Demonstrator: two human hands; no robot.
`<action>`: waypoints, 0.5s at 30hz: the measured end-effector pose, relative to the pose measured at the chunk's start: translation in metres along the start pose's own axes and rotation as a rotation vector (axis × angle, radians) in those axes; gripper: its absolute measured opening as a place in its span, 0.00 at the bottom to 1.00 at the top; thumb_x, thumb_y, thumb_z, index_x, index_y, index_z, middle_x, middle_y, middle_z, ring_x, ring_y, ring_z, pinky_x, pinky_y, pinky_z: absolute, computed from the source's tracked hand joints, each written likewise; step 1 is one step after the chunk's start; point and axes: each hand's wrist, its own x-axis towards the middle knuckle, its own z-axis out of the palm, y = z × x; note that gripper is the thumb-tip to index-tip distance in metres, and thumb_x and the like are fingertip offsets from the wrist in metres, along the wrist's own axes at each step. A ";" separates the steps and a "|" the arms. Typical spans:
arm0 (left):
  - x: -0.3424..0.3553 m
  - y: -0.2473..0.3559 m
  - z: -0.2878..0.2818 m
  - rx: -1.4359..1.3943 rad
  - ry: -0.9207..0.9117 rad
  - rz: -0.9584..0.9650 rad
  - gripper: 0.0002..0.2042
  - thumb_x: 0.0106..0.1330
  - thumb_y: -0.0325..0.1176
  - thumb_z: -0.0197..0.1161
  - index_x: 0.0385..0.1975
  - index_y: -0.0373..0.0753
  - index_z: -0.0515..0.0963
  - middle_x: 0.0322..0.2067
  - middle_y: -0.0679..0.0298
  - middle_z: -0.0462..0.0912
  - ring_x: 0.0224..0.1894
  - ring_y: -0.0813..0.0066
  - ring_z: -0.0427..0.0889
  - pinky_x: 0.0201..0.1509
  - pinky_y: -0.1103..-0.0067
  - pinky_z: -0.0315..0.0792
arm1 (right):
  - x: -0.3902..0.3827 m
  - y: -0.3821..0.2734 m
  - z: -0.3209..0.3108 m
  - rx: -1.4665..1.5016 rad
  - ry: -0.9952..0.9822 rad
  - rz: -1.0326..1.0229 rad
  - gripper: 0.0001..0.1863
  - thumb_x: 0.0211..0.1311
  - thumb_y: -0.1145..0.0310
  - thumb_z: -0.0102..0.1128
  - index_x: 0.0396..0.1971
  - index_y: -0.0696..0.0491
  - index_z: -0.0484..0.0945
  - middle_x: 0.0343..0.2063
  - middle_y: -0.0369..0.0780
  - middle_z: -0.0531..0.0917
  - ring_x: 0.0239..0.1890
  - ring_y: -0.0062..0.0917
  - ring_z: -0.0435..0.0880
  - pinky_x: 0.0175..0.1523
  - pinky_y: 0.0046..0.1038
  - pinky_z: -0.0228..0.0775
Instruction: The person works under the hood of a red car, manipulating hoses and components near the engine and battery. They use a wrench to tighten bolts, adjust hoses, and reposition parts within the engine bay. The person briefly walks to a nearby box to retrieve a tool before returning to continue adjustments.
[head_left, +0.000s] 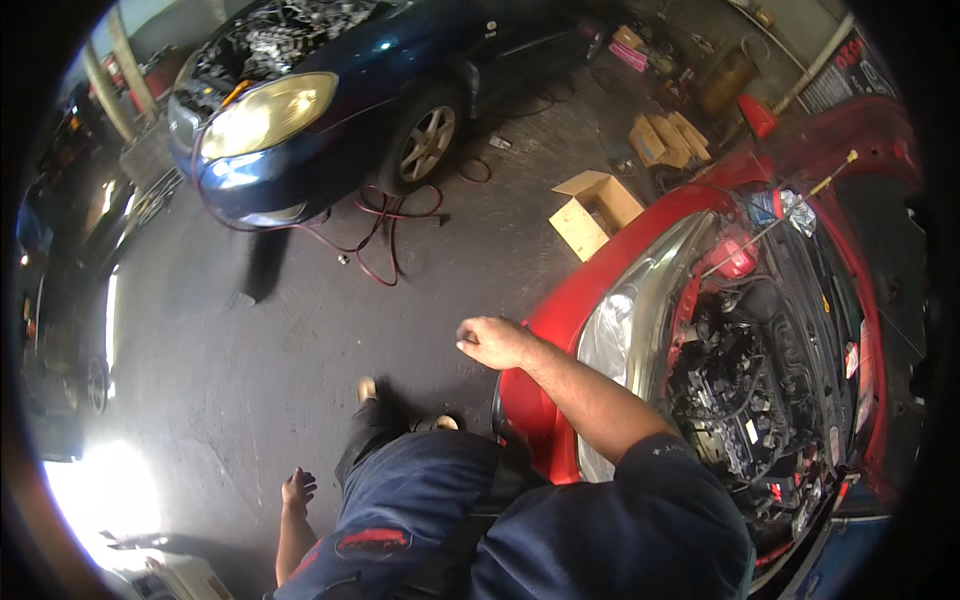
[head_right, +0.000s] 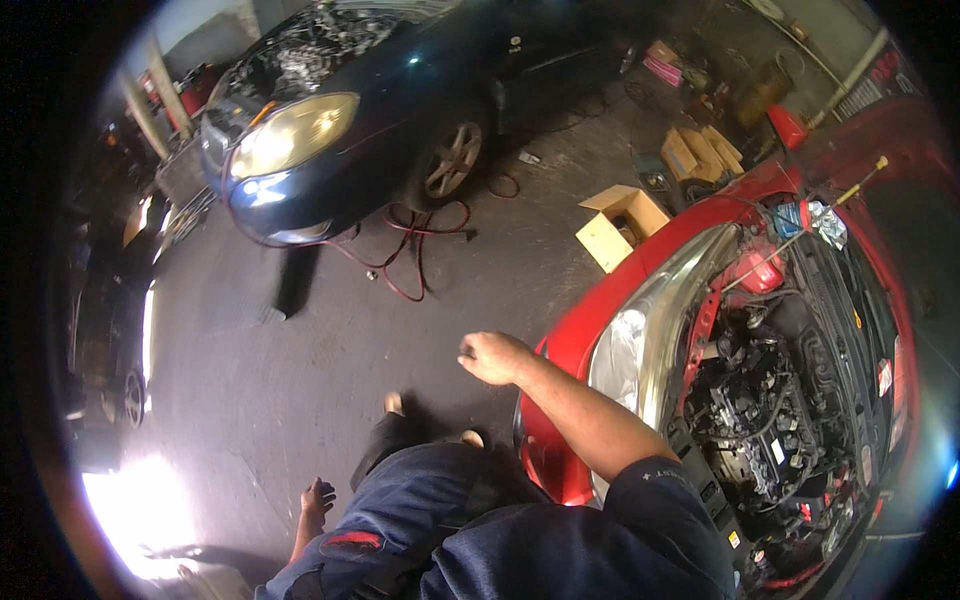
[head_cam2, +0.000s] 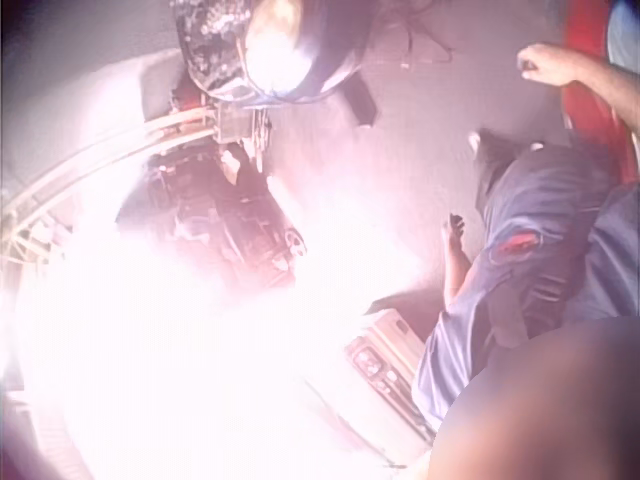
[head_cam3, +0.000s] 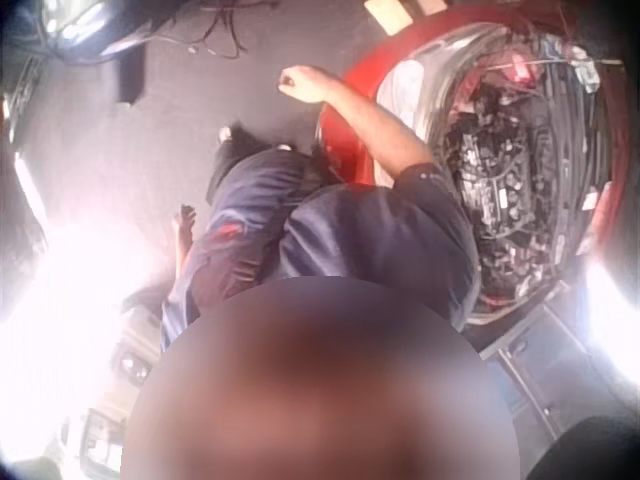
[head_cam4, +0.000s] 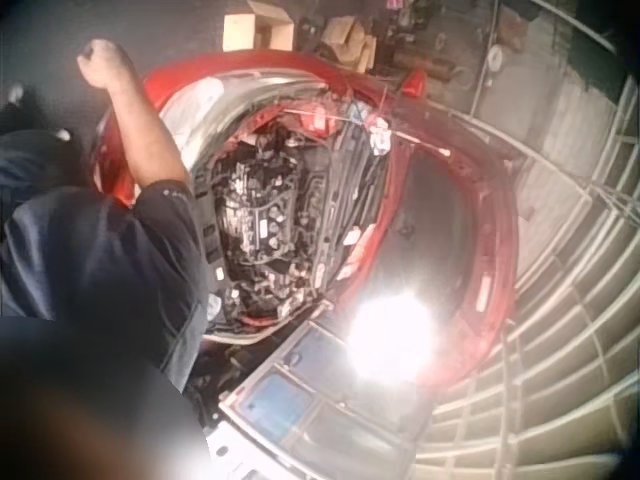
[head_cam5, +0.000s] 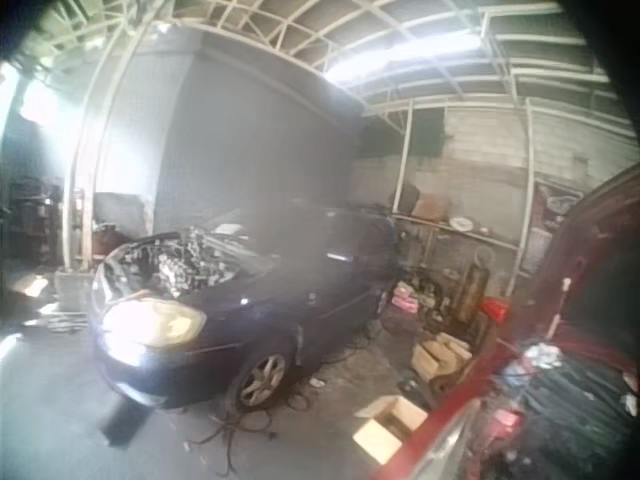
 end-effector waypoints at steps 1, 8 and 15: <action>0.011 0.021 0.012 0.012 -0.028 0.004 0.21 0.70 0.51 0.51 0.43 0.37 0.78 0.37 0.61 0.84 0.36 0.66 0.82 0.40 0.70 0.71 | 0.022 0.005 -0.011 0.057 -0.010 0.011 0.17 0.63 0.58 0.57 0.38 0.58 0.79 0.32 0.49 0.84 0.38 0.45 0.84 0.43 0.40 0.76; 0.161 0.162 0.078 0.378 -0.282 -0.218 0.16 0.69 0.47 0.55 0.39 0.41 0.79 0.33 0.63 0.83 0.29 0.69 0.79 0.32 0.71 0.72 | 0.095 0.107 -0.031 -0.140 -0.216 0.304 0.23 0.63 0.51 0.54 0.39 0.59 0.80 0.36 0.51 0.84 0.41 0.47 0.83 0.48 0.43 0.75; 0.364 0.501 0.224 1.615 -0.706 0.439 0.14 0.65 0.25 0.50 0.47 0.43 0.79 0.35 0.60 0.83 0.31 0.70 0.81 0.33 0.71 0.76 | 0.077 0.180 -0.151 0.260 0.044 0.817 0.23 0.64 0.56 0.57 0.52 0.56 0.76 0.43 0.46 0.84 0.48 0.36 0.82 0.52 0.36 0.74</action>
